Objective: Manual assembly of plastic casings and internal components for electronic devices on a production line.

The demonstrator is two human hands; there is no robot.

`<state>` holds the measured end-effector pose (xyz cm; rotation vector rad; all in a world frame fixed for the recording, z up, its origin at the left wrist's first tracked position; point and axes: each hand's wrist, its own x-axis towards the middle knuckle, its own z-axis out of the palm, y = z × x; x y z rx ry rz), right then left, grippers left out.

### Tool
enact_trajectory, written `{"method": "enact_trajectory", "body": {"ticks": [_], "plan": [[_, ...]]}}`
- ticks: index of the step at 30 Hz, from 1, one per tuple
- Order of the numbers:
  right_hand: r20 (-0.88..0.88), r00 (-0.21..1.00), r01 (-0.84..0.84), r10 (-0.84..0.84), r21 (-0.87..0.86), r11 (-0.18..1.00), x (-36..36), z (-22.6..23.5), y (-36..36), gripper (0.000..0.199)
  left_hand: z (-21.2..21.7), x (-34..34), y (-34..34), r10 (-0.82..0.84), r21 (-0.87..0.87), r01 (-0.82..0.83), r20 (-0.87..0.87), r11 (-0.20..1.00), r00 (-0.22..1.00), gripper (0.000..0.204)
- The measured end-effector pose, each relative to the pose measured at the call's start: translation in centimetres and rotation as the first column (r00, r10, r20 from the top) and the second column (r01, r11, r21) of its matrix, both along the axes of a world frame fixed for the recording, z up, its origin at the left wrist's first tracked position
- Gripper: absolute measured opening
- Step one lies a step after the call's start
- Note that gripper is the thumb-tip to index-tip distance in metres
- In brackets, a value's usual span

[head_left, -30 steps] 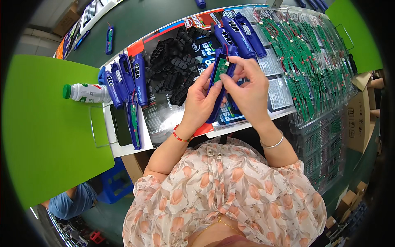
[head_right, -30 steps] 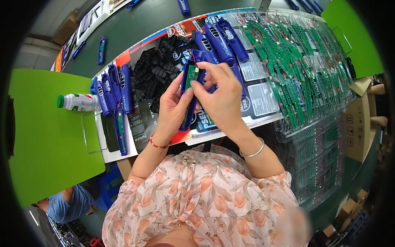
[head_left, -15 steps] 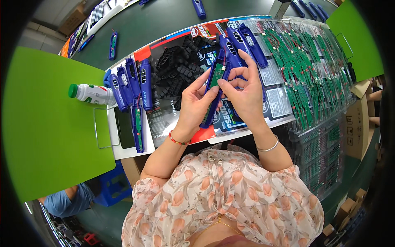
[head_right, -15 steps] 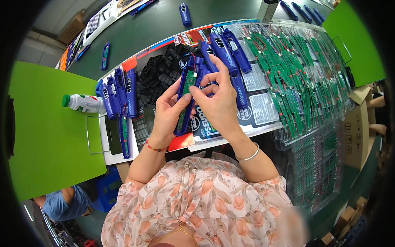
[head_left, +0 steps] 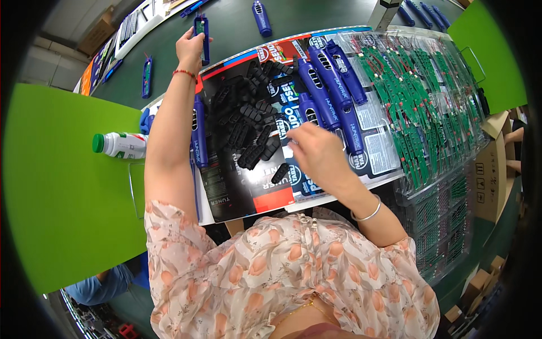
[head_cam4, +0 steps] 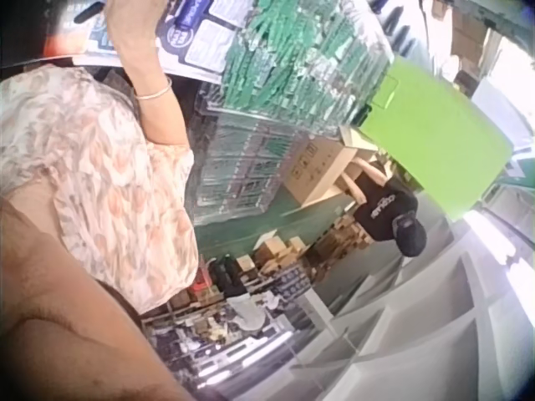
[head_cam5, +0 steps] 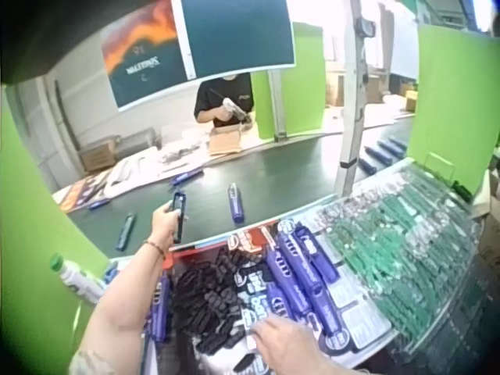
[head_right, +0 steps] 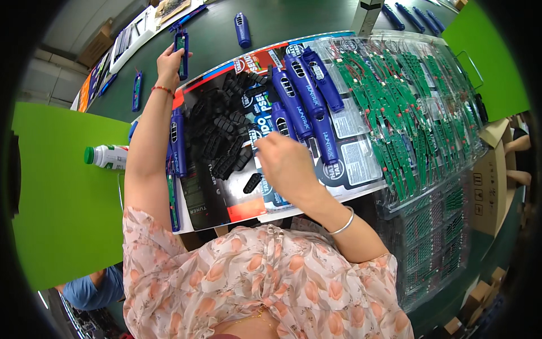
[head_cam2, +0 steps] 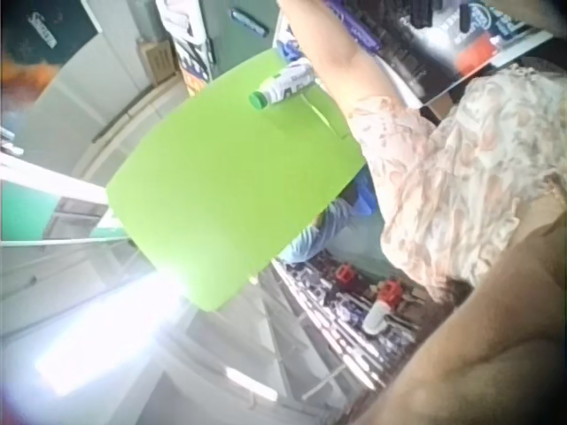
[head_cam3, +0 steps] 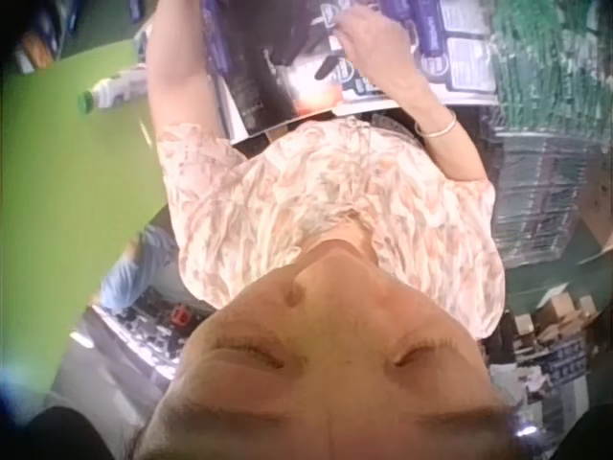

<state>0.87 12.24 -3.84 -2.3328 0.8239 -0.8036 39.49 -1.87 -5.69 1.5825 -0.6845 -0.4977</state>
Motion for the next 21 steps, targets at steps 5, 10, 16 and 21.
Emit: {"method": "enact_trajectory", "body": {"ticks": [5, 10, 16, 21], "plan": [[-0.09, 0.98, -0.194, 0.18, -0.185, 0.963, 2.4, -1.7, 0.5, 0.009, -6.2, 5.0, -6.1, 0.089, 0.166, -0.138, 0.268, 0.976, 0.959, 0.047], [-0.218, 0.962, -0.218, 0.163, -0.257, 0.941, 3.1, -1.0, 0.1, 0.008, -5.5, 3.8, -7.1, -0.075, 0.455, -0.208, 0.529, 0.866, 0.845, 0.044], [-0.187, 0.97, -0.165, 0.155, -0.035, 0.986, 1.4, 1.1, -0.5, 0.023, -2.5, 0.4, -7.0, -0.04, 0.407, -0.563, 0.833, 0.719, 0.552, 0.054], [0.037, 0.999, -0.029, 0.024, 0.142, 0.989, 0.7, 2.4, -1.5, 0.026, -2.5, -6.4, -9.8, -0.15, 0.287, -0.311, 0.905, 0.906, 0.397, 0.045]]}}
